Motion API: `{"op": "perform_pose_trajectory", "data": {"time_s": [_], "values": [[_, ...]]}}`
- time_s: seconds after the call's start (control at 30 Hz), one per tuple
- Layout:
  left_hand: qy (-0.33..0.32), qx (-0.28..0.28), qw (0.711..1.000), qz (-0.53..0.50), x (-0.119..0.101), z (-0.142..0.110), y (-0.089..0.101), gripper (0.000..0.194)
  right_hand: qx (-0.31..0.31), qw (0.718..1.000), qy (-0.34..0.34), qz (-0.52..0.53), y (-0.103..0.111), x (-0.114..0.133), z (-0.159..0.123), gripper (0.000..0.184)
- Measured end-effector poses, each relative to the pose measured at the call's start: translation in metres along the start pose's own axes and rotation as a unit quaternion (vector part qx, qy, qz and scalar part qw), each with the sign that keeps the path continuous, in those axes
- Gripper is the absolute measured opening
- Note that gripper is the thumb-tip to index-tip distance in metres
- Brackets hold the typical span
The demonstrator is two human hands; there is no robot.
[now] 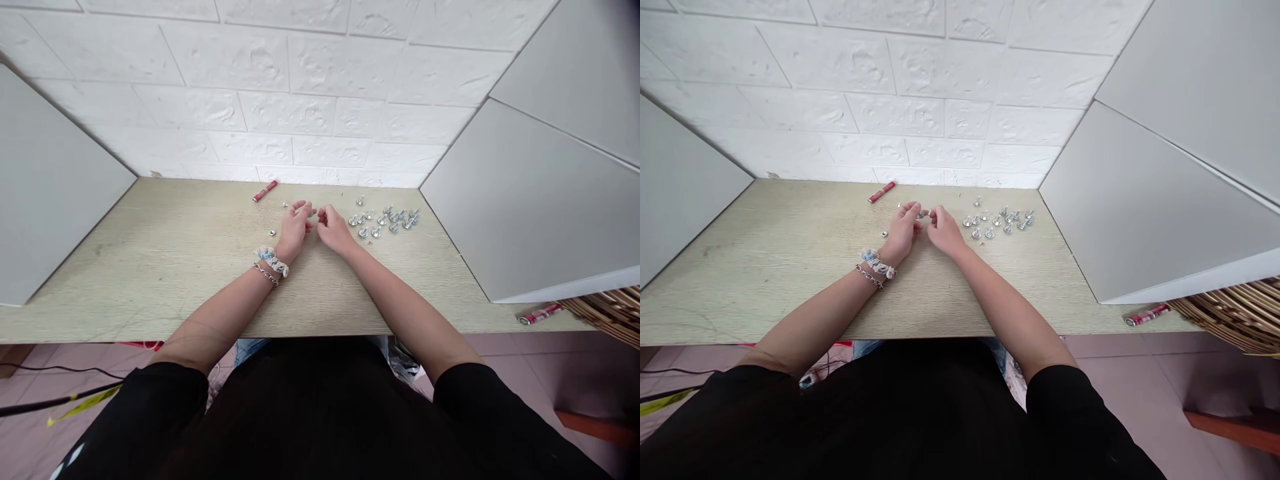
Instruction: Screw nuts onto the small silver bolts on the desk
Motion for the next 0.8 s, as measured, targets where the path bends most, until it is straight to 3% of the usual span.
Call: {"op": "perform_pose_trajectory", "data": {"time_s": [0.13, 0.27, 0.4, 0.8], "values": [[-0.074, -0.038, 0.996, 0.022, -0.016, -0.001, 0.007, 0.022, 0.023, 0.994, 0.063, -0.083, -0.007, 0.008, -0.002, 0.025], [-0.100, -0.041, 0.994, 0.007, -0.021, -0.003, 0.006, 0.018, 0.078, 0.971, 0.130, -0.184, -0.019, 0.018, -0.009, 0.037], [-0.081, -0.040, 0.996, 0.009, -0.016, 0.000, 0.007, 0.018, 0.102, 0.958, 0.145, -0.227, -0.022, 0.020, -0.012, 0.034], [-0.031, 0.001, 0.999, -0.043, -0.005, 0.002, -0.001, 0.020, 0.080, 0.957, 0.125, -0.251, -0.014, 0.022, -0.009, 0.025]]}}
Point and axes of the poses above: each hand's wrist, its own z-axis towards the middle knuckle, its own y-axis out of the back of the hand, x = y × z, the point moved 8 cm from there along z, towards the middle knuckle, and after that the axes turned 8 degrees about -z, right-handed, at the moved point
